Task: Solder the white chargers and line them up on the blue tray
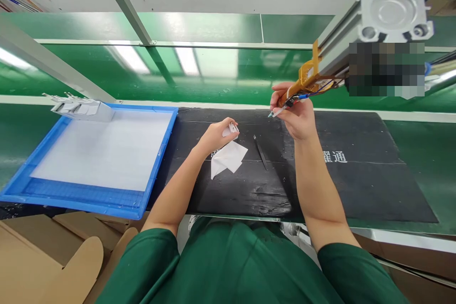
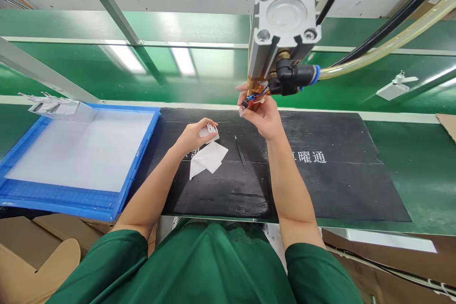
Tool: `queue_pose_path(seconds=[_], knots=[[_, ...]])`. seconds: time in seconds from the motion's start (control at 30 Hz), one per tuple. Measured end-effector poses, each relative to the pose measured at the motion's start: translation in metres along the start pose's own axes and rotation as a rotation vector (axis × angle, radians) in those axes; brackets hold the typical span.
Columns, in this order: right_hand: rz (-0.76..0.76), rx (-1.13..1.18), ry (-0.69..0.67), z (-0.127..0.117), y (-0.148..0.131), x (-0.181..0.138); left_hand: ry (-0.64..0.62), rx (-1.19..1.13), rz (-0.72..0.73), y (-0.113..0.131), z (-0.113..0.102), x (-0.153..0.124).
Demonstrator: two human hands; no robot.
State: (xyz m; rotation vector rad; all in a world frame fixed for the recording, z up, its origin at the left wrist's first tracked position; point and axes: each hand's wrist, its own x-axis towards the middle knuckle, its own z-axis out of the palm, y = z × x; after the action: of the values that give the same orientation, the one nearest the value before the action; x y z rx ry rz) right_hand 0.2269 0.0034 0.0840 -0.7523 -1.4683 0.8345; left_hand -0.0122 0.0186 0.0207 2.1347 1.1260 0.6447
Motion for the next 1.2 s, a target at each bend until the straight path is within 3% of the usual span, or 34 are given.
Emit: queue_pose_path(seconds=[0.17, 0.3, 0.4, 0.5, 0.6, 0.7, 0.8, 0.87, 0.97, 1.2], knots=[[-0.016, 0.03, 0.003, 0.002, -0.002, 0.001, -0.021, 0.068, -0.02, 0.0, 0.008, 0.001], [0.001, 0.024, 0.016, 0.002, -0.003, 0.001, -0.047, 0.252, -0.11, 0.008, 0.016, 0.0], [0.01, 0.029, 0.014, 0.003, -0.004, 0.001, -0.031, 0.374, -0.154, 0.012, 0.02, -0.002], [0.023, 0.015, 0.018, 0.003, -0.004, 0.001, 0.022, 0.35, -0.164, 0.01, 0.025, -0.002], [0.036, -0.011, 0.025, 0.003, -0.004, 0.0, 0.149, 0.098, -0.227, 0.005, 0.029, 0.001], [0.038, -0.017, 0.024, 0.001, -0.004, 0.0, 0.273, -0.487, -0.418, 0.002, 0.026, 0.008], [0.045, -0.006, 0.014, -0.001, -0.003, 0.001, 0.29, -1.062, -0.566, 0.006, 0.015, 0.013], [0.053, 0.005, 0.016, -0.003, -0.003, 0.001, 0.278, -1.273, -0.588, 0.01, 0.006, 0.013], [0.048, 0.026, 0.028, -0.004, -0.002, 0.001, 0.269, -1.401, -0.581, 0.014, -0.002, 0.012], [0.042, 0.009, 0.046, -0.006, 0.001, 0.002, 0.304, -1.464, -0.582, 0.008, -0.009, 0.013]])
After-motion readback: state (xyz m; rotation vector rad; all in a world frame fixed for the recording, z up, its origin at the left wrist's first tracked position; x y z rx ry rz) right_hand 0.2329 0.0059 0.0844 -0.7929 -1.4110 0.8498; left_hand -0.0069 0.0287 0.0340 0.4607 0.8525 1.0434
